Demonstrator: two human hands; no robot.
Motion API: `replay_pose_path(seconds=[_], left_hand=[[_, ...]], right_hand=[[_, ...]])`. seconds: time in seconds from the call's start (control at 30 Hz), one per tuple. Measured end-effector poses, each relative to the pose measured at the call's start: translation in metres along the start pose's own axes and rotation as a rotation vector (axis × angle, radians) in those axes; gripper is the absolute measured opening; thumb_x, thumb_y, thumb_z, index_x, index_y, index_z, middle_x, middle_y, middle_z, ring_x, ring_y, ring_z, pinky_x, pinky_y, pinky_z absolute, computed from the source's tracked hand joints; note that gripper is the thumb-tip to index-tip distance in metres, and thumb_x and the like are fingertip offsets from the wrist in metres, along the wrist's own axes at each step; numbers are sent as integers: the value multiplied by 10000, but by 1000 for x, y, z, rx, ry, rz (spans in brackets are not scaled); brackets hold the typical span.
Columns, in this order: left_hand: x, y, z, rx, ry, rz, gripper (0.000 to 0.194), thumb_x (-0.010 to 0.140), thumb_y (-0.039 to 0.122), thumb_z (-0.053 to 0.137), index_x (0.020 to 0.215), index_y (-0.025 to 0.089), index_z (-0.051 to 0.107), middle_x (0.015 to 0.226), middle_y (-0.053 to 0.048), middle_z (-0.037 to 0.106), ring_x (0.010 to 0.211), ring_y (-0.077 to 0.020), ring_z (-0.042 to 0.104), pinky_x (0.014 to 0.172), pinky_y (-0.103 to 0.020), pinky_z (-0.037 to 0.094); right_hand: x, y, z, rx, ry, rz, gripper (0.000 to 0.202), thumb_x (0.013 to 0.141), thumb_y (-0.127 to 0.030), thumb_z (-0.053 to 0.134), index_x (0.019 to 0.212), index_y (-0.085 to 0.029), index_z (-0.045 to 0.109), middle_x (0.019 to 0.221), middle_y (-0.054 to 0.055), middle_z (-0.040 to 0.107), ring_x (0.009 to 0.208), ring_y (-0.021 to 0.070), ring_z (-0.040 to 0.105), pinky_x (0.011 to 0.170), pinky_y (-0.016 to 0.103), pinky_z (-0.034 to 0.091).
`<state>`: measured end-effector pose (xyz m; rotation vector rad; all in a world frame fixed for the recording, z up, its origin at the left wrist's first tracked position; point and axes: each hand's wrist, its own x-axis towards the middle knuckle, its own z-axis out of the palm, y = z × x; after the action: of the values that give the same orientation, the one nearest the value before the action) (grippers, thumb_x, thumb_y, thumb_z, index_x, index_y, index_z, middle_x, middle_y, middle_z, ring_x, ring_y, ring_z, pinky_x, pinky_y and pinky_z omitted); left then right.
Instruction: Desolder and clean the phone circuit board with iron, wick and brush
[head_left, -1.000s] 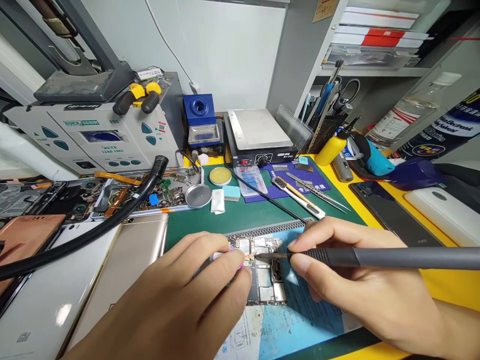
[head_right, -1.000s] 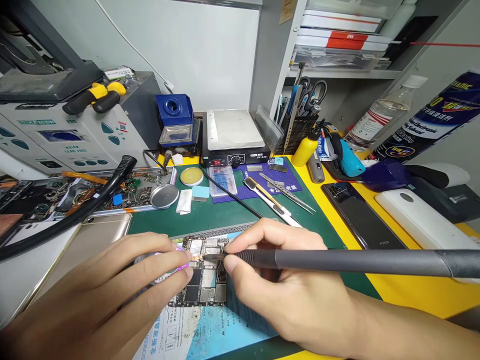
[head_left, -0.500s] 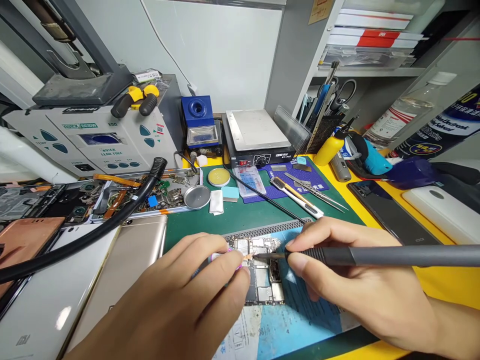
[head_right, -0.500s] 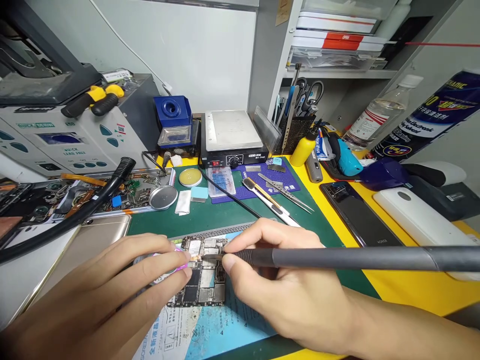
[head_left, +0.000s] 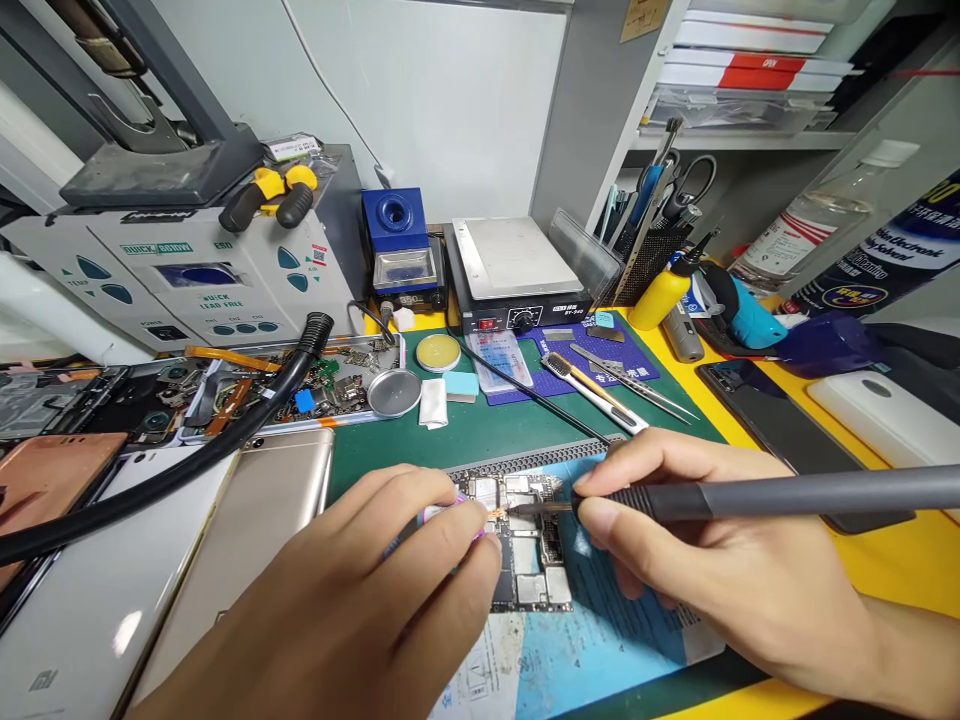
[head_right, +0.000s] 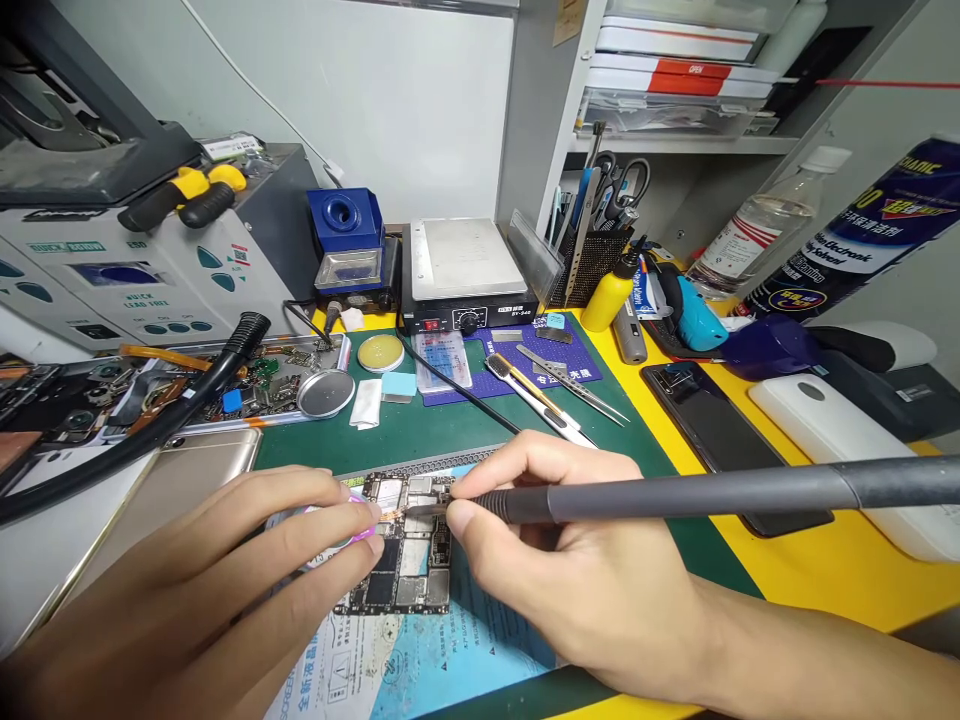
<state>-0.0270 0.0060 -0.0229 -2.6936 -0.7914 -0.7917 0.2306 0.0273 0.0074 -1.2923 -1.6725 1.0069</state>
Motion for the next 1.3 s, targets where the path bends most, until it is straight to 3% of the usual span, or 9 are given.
replay_pose_path(seconds=[0.4, 0.6, 0.97, 1.1, 1.3], left_hand=[[1, -1, 1, 8, -25, -9, 208, 1072, 53, 512, 1216, 86, 659, 1154, -82, 670, 1157, -303, 601, 1033, -489, 494], [3, -1, 0, 27, 37, 5, 192, 1090, 66, 492, 1175, 93, 662, 1115, -74, 663, 1121, -280, 611, 1003, -461, 501], [-2, 2, 0, 28, -33, -9, 216, 1065, 50, 509, 1208, 97, 664, 1148, -76, 681, 1151, -304, 594, 1035, -485, 483], [0, 1, -1, 18, -75, -18, 226, 1059, 61, 502, 1170, 126, 688, 1106, -67, 712, 1121, -311, 589, 1032, -492, 475], [5, 3, -1, 25, -42, -49, 280, 1097, 131, 472, 1062, 173, 747, 1024, -40, 756, 1046, -279, 587, 978, -445, 480]], right_hand=[[0, -1, -1, -43, -7, -22, 99, 867, -207, 760, 769, -209, 777, 498, -27, 661, 385, 114, 569, 355, 194, 423], [-2, 0, -1, -52, -22, -9, 91, 875, -223, 759, 788, -214, 781, 490, -24, 664, 386, 123, 553, 352, 204, 412], [-5, 2, -3, -66, -12, -36, 92, 893, -209, 776, 803, -224, 789, 481, -36, 663, 399, 114, 552, 374, 199, 416], [-3, -2, -2, -90, -21, -27, 103, 898, -217, 774, 796, -225, 788, 487, -32, 670, 396, 118, 559, 371, 207, 417], [-5, -5, -1, -139, -11, -74, 133, 911, -222, 756, 780, -243, 765, 486, -47, 660, 389, 112, 548, 380, 201, 428]])
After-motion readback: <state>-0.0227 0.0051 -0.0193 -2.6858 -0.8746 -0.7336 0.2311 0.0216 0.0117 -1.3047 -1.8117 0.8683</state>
